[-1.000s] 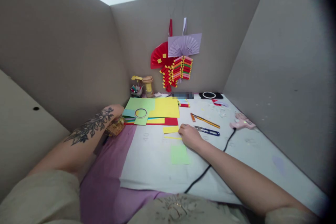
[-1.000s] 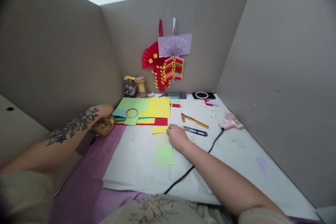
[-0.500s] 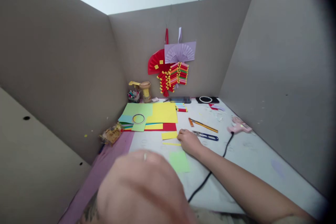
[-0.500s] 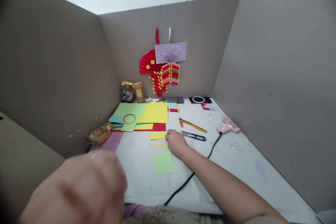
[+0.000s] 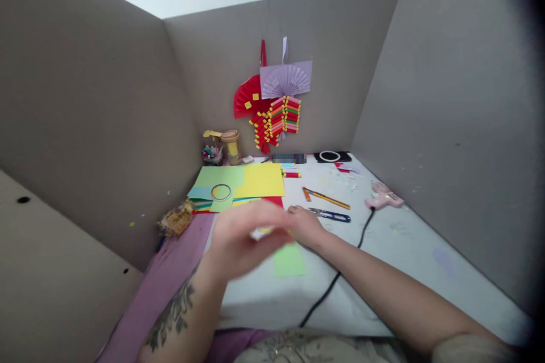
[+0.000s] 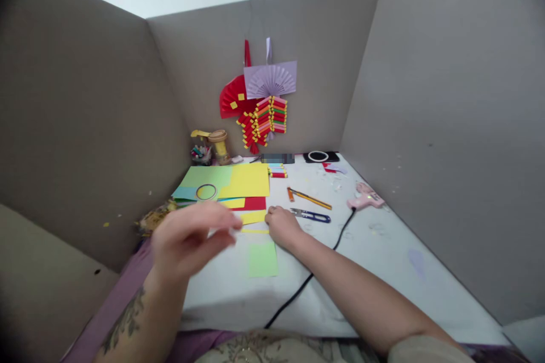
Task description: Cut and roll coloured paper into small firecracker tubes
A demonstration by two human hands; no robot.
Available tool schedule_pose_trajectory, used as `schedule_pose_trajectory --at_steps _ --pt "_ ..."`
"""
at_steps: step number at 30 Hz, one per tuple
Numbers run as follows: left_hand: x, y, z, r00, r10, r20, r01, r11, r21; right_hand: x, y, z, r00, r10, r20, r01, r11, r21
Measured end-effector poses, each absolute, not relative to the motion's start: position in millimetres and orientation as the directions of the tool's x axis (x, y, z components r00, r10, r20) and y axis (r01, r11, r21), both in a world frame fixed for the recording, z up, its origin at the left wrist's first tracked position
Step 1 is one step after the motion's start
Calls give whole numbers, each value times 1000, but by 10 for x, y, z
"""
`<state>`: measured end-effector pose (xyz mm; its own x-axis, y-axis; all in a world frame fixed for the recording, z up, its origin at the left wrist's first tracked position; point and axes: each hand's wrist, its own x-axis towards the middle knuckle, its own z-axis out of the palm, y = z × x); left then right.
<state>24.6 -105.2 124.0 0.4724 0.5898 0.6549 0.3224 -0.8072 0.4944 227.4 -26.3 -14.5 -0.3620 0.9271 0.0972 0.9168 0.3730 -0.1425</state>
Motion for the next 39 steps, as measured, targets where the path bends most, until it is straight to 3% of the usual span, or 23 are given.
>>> schedule_pose_trajectory --at_steps 3,6,8,12,18,23,30,39 --pt "470 -366 984 398 775 491 564 -629 535 2416 -202 -61 -286 941 180 929 318 -188" --pt "424 112 566 218 943 250 862 -307 403 2740 -93 12 -70 959 275 964 136 -230" --pt "286 284 341 130 972 198 925 -191 329 2976 -11 10 71 961 266 976 -12 -218" --pt "39 427 166 232 947 220 930 -283 235 3257 148 -103 220 963 153 966 -193 -172" --pt "56 440 161 175 960 218 898 -247 365 3318 271 -192 274 956 106 949 -251 -192" --pt "139 383 107 144 984 108 944 -169 282 3327 224 -179 223 970 100 940 -187 -287" --pt "206 332 61 254 957 141 901 -287 326 3266 165 -197 58 998 41 955 -43 -295" --pt "210 318 59 264 948 179 882 -312 352 3406 24 53 87 995 40 911 -63 -408"
